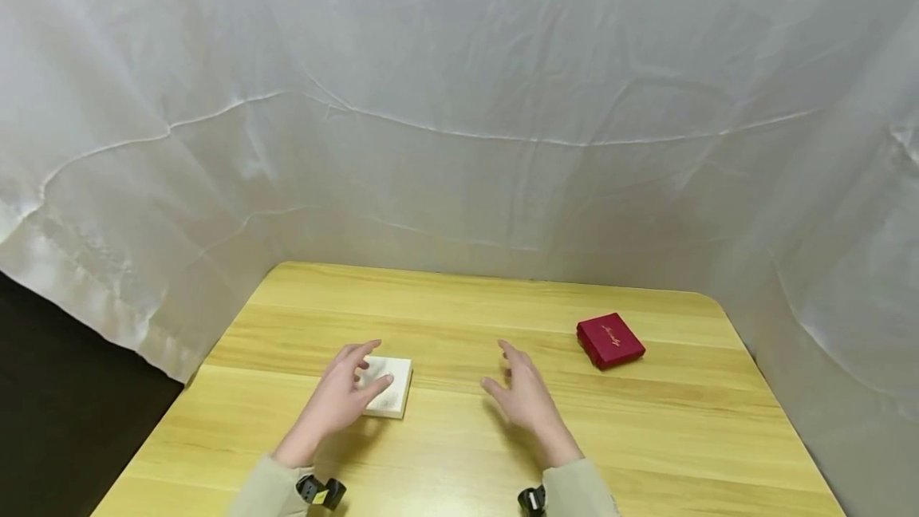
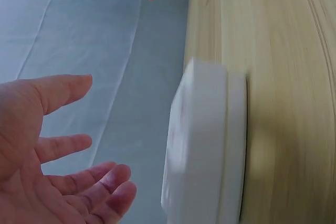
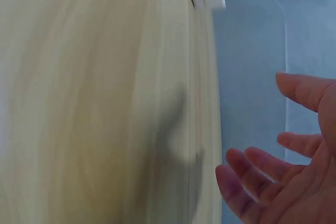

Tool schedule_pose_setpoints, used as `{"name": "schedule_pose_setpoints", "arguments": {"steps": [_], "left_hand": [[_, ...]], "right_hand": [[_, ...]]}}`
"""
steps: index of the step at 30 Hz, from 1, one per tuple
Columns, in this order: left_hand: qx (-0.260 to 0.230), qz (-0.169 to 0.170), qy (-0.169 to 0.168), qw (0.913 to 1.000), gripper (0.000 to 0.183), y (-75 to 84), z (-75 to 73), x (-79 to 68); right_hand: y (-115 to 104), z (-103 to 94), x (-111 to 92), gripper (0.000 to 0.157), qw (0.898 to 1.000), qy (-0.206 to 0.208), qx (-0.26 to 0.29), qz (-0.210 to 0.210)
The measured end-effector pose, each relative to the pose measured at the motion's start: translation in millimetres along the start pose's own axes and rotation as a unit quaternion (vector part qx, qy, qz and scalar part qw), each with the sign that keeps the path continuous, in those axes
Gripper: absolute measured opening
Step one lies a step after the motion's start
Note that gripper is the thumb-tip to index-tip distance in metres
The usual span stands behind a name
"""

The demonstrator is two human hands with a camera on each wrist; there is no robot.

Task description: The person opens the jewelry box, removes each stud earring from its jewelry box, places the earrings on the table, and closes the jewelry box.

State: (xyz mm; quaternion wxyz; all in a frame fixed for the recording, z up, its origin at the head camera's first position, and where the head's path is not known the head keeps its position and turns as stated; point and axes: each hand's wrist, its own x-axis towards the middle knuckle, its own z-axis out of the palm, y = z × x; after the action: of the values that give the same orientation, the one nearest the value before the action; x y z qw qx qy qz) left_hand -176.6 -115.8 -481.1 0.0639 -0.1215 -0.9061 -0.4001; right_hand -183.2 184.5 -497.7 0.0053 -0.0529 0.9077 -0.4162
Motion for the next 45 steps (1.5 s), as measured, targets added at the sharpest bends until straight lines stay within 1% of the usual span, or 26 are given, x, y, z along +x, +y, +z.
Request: {"name": "schedule_pose_setpoints", "arguments": {"steps": [6,12,17,21,24,27,32,35,37,40,43,45], "left_hand": [[-0.025,0.03,-0.043,0.9983,0.064,16.9,18.2,7.2],[-0.05,0.059,-0.1,0.9919,0.064,33.6,34.1,14.7],[-0.046,0.065,-0.13,0.9883,0.065,46.5,49.2,20.6],[-0.045,0.07,-0.146,0.9857,0.064,54.0,61.9,23.8],[-0.047,0.076,-0.157,0.9835,0.062,59.0,70.4,26.1],[-0.047,0.081,-0.163,0.9822,0.06,63.2,77.9,28.6],[-0.051,0.077,-0.171,0.9809,0.06,69.5,89.5,33.6],[-0.057,0.069,-0.176,0.9803,0.06,72.7,94.7,37.3],[-0.059,0.062,-0.178,0.9802,0.061,74.4,97.2,39.8],[-0.06,0.055,-0.184,0.9796,0.061,76.8,100.3,43.5],[-0.066,0.057,-0.192,0.9775,0.06,79.7,103.4,46.5],[-0.07,0.059,-0.197,0.976,0.059,81.7,105.7,48.5]], "right_hand": [[25,-33.9,0,0.071,0.998,0.017,-0.024,0.049],[50,-65.7,-2,0.076,0.995,0.045,-0.055,0.069],[69,-86.6,-3,0.087,0.987,0.061,-0.101,0.107],[82,-98.8,-3,0.093,0.98,0.079,-0.105,0.151],[91,-105.9,-2,0.097,0.975,0.095,-0.095,0.177],[99,-111.4,1,0.101,0.972,0.104,-0.085,0.192],[110,-117.4,7,0.106,0.969,0.109,-0.066,0.21],[114,-119.7,11,0.109,0.967,0.111,-0.056,0.224],[116,-120.8,13,0.106,0.965,0.112,-0.054,0.23],[120,-121.8,16,0.098,0.964,0.115,-0.058,0.234],[123,-122.4,19,0.088,0.963,0.118,-0.062,0.234],[125,-122.9,21,0.084,0.964,0.118,-0.062,0.232]]}}
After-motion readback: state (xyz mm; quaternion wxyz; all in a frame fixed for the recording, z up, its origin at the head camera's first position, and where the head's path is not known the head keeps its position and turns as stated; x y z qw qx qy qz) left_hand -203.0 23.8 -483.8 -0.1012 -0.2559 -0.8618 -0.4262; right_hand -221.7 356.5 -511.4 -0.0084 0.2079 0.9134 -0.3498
